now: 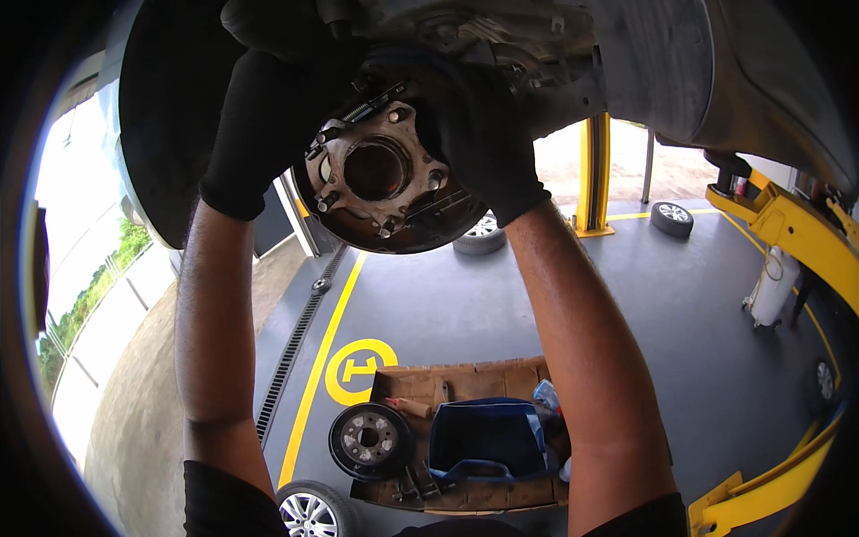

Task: The person sprays a lubricant onto a brake drum, then repeatedly attempts to fit the drum onto the rear wheel hub of a lifted car. The person removes and repositions the drum multiple times, trying to align it with the hub and brake assembly.

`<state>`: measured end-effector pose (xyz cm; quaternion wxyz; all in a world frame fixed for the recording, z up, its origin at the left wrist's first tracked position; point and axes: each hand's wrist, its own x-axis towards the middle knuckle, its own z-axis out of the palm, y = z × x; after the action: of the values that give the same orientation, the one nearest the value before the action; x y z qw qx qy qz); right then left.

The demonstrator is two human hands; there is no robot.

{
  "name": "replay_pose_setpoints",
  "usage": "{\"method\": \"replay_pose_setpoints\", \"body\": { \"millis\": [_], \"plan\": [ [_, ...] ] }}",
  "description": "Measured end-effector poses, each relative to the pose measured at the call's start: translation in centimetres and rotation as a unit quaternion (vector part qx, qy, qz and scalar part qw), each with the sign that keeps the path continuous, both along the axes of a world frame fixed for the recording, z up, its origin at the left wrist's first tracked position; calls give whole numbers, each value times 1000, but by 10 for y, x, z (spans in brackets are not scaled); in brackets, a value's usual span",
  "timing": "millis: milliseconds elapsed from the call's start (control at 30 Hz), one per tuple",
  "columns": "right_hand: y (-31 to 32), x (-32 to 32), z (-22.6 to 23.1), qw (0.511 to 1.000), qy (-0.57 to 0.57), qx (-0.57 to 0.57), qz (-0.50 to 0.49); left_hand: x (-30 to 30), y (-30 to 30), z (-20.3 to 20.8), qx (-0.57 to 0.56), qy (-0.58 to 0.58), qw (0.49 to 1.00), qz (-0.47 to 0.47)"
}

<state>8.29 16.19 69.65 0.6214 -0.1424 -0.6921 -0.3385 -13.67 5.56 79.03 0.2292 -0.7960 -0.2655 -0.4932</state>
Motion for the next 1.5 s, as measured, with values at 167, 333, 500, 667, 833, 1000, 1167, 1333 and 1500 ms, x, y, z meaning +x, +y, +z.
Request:
{"method": "replay_pose_setpoints", "body": {
  "millis": [167, 333, 500, 667, 833, 1000, 1167, 1333, 1500],
  "plan": [
    [2, -1, 1, 999, 9, 31, -40, -12, 14, -4, -18, -23, 999, -28],
    [5, -2, -1, 997, 48, -40, 47, 3, 5, -7, -27, -47, 998, 6],
    [4, -2, -1, 999, 18, 39, -33, 6, -2, -18, 66, -9, 997, 27],
    [6, -2, -2, 999, 42, -11, 1, -12, 9, -33, 109, 42, 993, -20],
    [10, -3, -3, 998, 58, -3, 6, -26, 25, -38, 248, 82, 965, -7],
    [8, -4, -4, 996, 79, -16, 39, -30, 28, -45, 84, -50, 985, -140],
    [2, -5, -3, 996, 62, -40, 48, -22, 17, -45, 123, -2, 987, -101],
    [4, -3, 0, 999, 37, -30, 10, -9, 7, -32, 95, 32, 994, -31],
    [11, 0, -1, 998, 10, 14, -58, -9, 9, -28, 82, 60, 995, 25]
  ]
}}
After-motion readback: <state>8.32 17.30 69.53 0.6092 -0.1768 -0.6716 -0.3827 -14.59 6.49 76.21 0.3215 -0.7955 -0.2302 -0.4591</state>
